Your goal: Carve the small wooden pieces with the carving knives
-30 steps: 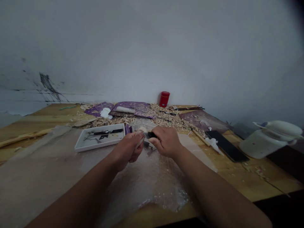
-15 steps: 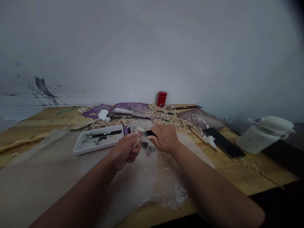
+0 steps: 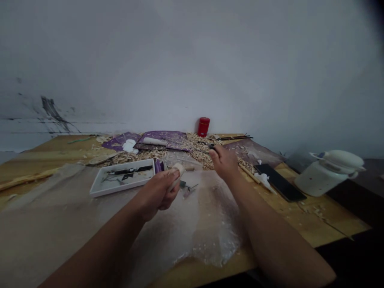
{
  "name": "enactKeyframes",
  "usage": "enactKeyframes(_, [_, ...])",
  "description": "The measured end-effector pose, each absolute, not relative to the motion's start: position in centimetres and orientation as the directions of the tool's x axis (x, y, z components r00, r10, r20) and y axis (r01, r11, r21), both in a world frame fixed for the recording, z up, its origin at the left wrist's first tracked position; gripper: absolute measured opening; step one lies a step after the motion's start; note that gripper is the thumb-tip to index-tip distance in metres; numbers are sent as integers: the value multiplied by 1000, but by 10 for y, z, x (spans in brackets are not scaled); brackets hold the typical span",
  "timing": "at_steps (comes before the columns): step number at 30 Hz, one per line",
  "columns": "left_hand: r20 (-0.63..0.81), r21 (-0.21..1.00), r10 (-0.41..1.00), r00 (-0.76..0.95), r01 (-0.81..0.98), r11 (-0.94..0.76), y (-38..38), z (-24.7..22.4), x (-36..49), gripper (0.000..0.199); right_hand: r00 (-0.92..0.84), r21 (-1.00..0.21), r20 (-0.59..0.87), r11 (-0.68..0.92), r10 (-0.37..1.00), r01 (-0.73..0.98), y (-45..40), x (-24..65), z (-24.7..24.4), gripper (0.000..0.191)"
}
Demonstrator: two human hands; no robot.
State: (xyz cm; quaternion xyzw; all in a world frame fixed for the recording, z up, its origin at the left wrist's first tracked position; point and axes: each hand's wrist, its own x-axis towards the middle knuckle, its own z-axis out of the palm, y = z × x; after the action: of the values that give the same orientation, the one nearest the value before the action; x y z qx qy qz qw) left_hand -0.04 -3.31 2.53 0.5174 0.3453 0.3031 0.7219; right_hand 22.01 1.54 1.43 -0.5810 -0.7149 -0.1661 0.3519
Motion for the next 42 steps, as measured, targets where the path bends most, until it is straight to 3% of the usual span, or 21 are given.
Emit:
enactKeyframes(4, [-202,956,815,543,-72,285,-29,22,2,35,-314,-102,679,509,663,855,1,196,14,46])
enactKeyframes(8, [-180,957,827,532,-99,272,-27,19,1,36,-418,-87,667,621,617,779,-10,178,12,49])
enactKeyframes(25, [-206,936,785,584,-117,333,-28,20,-1,35,-526,-79,634,724,567,686,-13,178,13,53])
enactKeyframes(36, [-219,921,744,631,-117,370,-27,20,-3,34,-486,-3,597,607,638,794,-3,183,10,54])
enactKeyframes(39, [-147,938,676,722,-115,327,-33,23,-4,35,-293,-68,583,405,758,912,10,202,10,49])
enactKeyframes(42, [-122,953,702,701,-115,280,-35,23,-3,36,-122,-151,628,274,768,950,17,217,10,47])
